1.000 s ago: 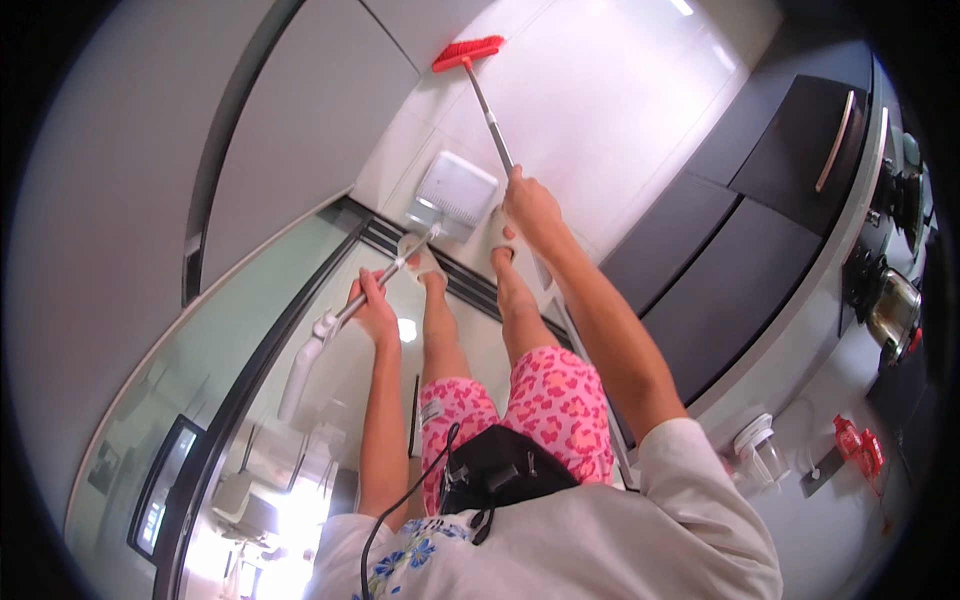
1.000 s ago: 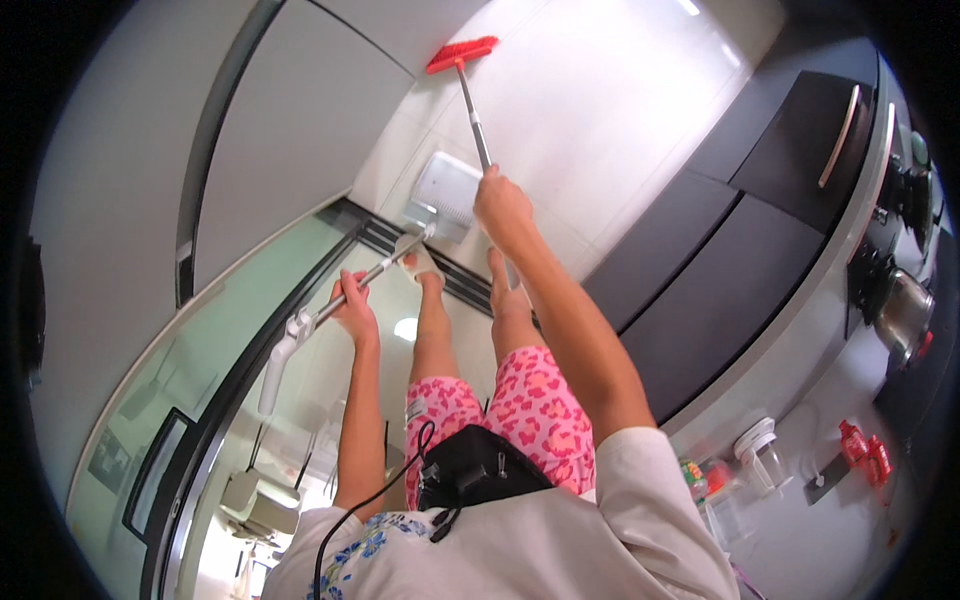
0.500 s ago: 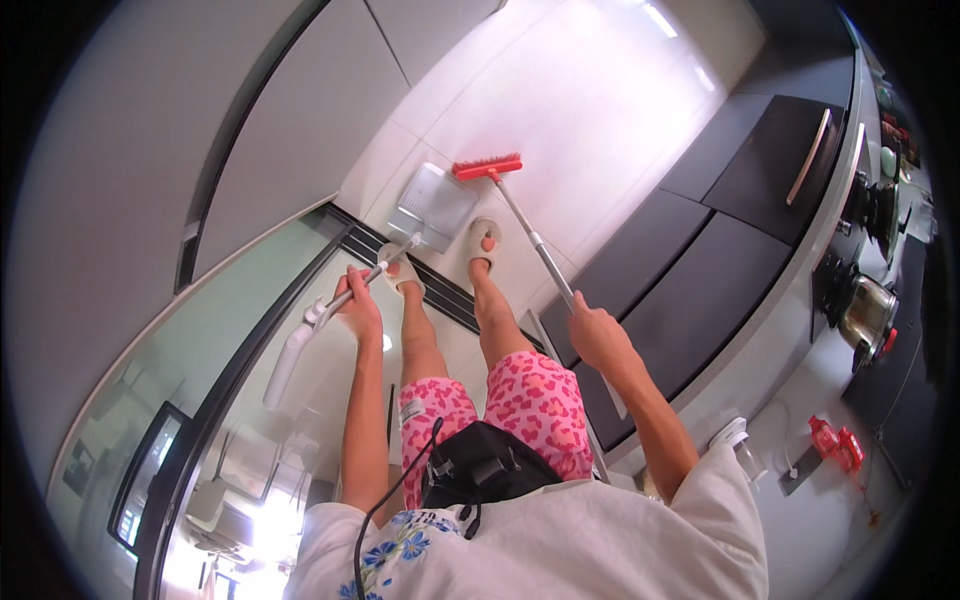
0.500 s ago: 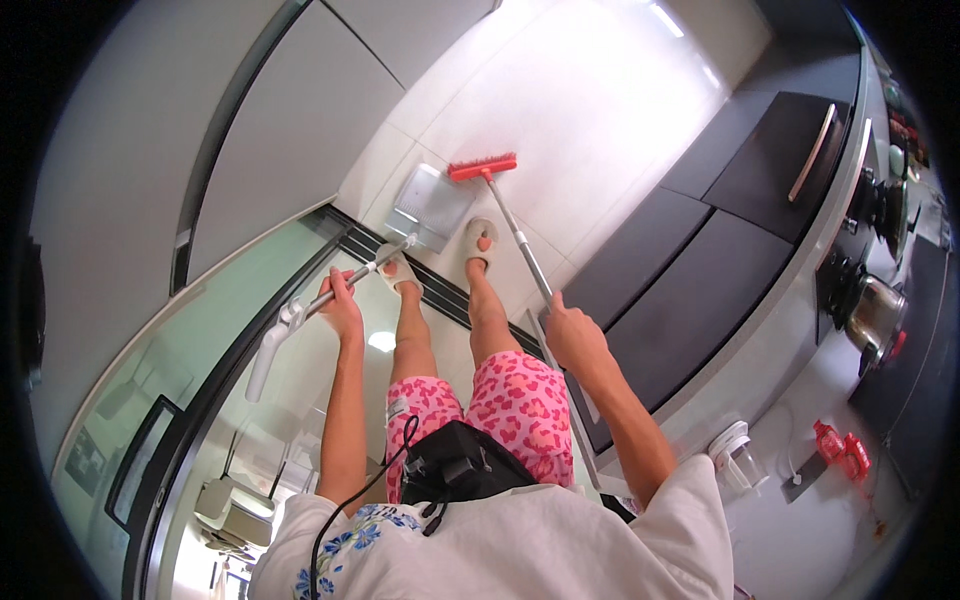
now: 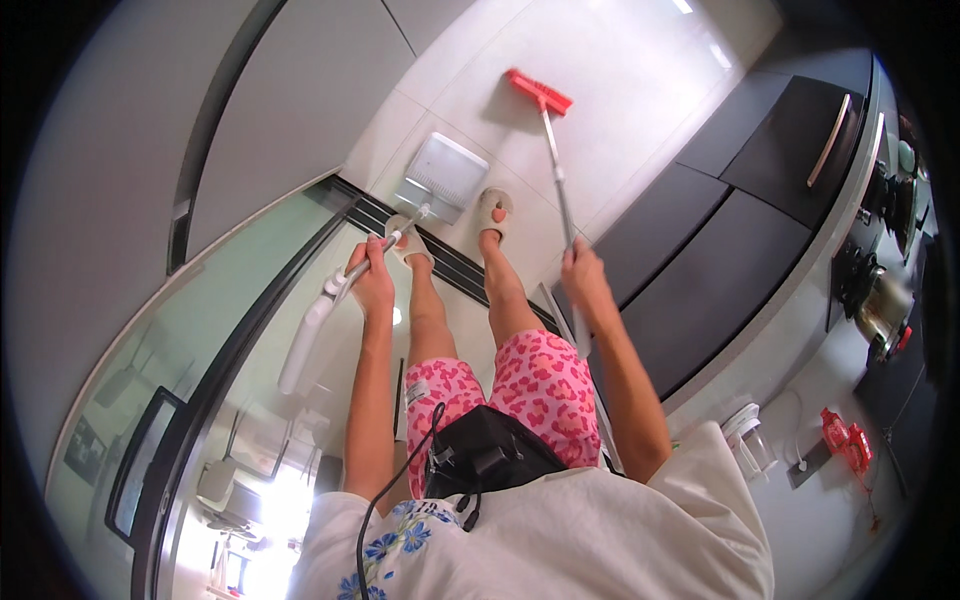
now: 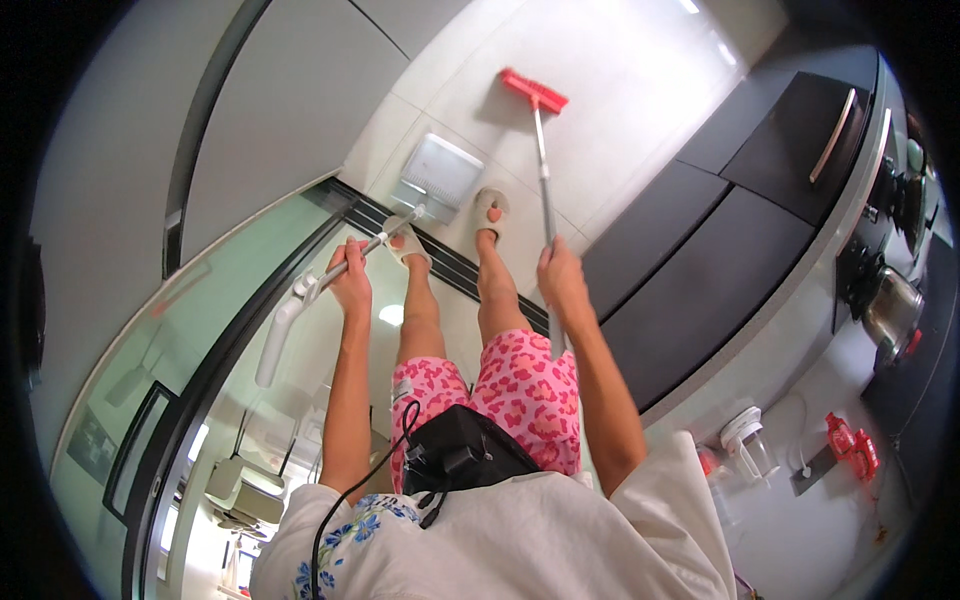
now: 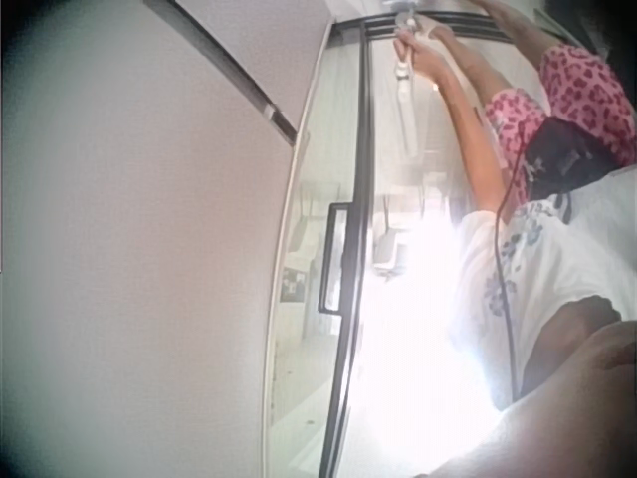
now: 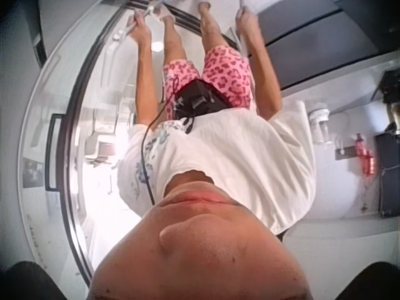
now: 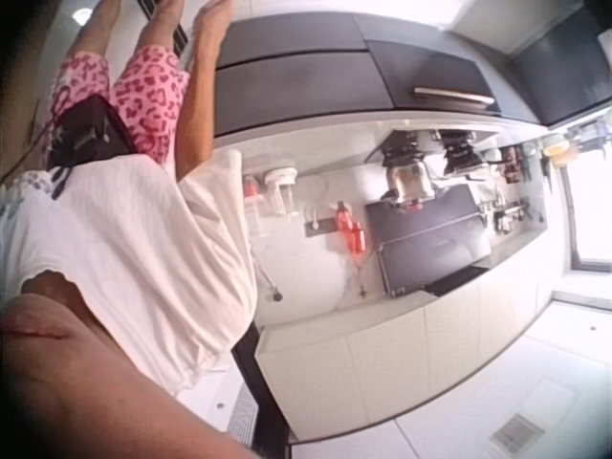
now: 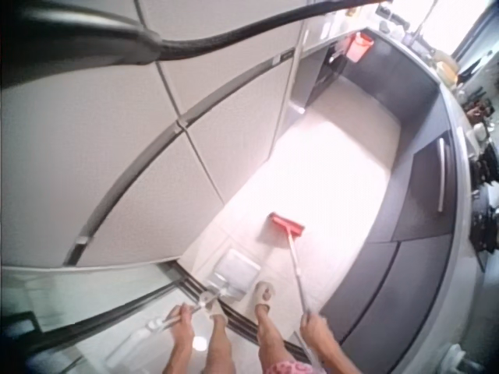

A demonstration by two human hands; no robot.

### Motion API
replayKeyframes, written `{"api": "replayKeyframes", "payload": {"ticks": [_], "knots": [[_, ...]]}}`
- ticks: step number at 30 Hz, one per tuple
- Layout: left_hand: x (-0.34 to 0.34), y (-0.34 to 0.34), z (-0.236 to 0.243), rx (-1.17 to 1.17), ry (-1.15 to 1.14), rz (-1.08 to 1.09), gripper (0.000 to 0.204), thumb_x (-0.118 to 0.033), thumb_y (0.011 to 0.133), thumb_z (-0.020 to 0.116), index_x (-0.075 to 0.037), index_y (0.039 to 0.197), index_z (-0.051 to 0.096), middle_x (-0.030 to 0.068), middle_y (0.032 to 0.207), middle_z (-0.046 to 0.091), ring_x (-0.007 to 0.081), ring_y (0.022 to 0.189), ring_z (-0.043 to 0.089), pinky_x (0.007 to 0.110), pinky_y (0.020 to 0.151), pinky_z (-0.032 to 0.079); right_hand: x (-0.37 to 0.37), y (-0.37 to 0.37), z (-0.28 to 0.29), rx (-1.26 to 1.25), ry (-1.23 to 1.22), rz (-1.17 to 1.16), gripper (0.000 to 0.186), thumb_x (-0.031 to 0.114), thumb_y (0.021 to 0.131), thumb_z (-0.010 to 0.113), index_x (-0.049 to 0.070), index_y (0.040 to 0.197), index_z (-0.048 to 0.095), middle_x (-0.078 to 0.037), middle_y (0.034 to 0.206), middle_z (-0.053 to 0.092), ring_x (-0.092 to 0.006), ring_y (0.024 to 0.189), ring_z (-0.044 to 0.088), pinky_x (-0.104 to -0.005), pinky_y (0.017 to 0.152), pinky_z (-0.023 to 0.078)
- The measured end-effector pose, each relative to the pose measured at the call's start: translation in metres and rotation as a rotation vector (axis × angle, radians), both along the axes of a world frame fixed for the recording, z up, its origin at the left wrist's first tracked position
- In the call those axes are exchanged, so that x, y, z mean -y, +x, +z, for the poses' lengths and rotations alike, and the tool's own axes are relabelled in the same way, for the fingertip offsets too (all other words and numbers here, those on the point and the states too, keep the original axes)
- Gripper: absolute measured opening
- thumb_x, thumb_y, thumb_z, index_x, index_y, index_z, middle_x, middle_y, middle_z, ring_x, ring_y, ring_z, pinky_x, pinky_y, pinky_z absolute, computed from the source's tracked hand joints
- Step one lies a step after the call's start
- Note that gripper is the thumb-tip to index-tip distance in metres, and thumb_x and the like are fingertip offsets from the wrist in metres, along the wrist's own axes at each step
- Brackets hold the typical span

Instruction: The person sweeps the floor using a red broom and a white dustpan. They move debris into the dustpan and walk through the living room, dining area, and kitchen, continuing to sweep different sections of the tiled floor.

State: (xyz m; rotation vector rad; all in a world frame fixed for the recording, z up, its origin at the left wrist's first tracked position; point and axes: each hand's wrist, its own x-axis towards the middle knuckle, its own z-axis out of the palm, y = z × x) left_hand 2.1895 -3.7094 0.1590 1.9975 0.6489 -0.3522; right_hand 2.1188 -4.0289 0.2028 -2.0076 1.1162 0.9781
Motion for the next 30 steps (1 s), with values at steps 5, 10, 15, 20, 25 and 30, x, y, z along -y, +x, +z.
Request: {"api": "replayKeyframes", "payload": {"ticks": [5, 10, 15, 20, 25, 30], "knots": [[0.003, 0.007, 0.005, -0.008, 0.032, -0.121, 0.037, -0.031, 0.097, 0.052, 0.001, 0.087, 0.068, 0.0037, 0.073, 0.062, 0.0102, 0.066, 0.048, 0.025, 0.062, 0.041, -0.009, -0.073, 0.037, 0.1, 0.342, -0.088, 0.045, 0.021, 0.09, 0.054, 0.002, 0.131, 0.05, -0.013, 0.072, 0.061, -0.0191, 0.056, 0.057, -0.0344, 0.053, 0.046], [0.003, 0.025, 0.015, 0.021, 0.011, -0.195, 0.036, -0.03, 0.097, 0.052, 0.001, 0.09, 0.068, 0.0027, 0.07, 0.059, 0.0097, 0.065, 0.047, 0.025, 0.062, 0.04, 0.009, -0.05, 0.128, -0.1, 0.505, -0.437, 0.051, 0.02, 0.092, 0.054, 0.006, 0.14, 0.043, 0.0, 0.064, 0.049, -0.0077, 0.052, 0.045, -0.0251, 0.048, 0.04], [0.0, 0.055, 0.019, -0.002, 0.058, -0.37, 0.035, -0.029, 0.097, 0.053, 0.001, 0.09, 0.068, 0.003, 0.071, 0.058, 0.0097, 0.066, 0.049, 0.024, 0.063, 0.042, 0.007, -0.06, 0.104, 0.031, 0.267, -0.399, 0.05, 0.021, 0.093, 0.054, 0.005, 0.139, 0.043, -0.003, 0.065, 0.051, -0.0093, 0.052, 0.046, -0.0274, 0.049, 0.042], [-0.012, 0.067, 0.01, -0.088, 0.006, -0.39, 0.037, -0.033, 0.097, 0.053, 0.001, 0.094, 0.068, 0.0053, 0.084, 0.062, 0.0115, 0.081, 0.056, 0.027, 0.079, 0.049, 0.001, -0.117, -0.01, 0.304, 0.062, -0.038, 0.048, 0.019, 0.094, 0.053, -0.001, 0.136, 0.043, -0.004, 0.064, 0.052, -0.0118, 0.05, 0.047, -0.0295, 0.05, 0.043], [-0.024, 0.067, 0.008, -0.124, -0.021, -0.38, 0.035, -0.031, 0.097, 0.053, 0.001, 0.096, 0.068, 0.005, 0.089, 0.064, 0.0112, 0.085, 0.057, 0.028, 0.08, 0.05, 0.041, -0.065, 0.081, -0.091, 0.728, -0.662, 0.048, 0.022, 0.096, 0.053, 0.003, 0.139, 0.042, 0.006, 0.06, 0.037, -0.0042, 0.048, 0.035, -0.0222, 0.044, 0.033], [-0.032, 0.073, 0.007, -0.074, -0.072, -0.294, 0.034, -0.029, 0.097, 0.053, 0.002, 0.095, 0.067, 0.0058, 0.086, 0.064, 0.0114, 0.08, 0.058, 0.026, 0.076, 0.049, 0.041, -0.041, 0.14, -0.093, 0.669, -0.658, 0.049, 0.021, 0.097, 0.051, 0.007, 0.142, 0.039, 0.007, 0.057, 0.032, -0.0029, 0.043, 0.03, -0.0223, 0.036, 0.028]]}}
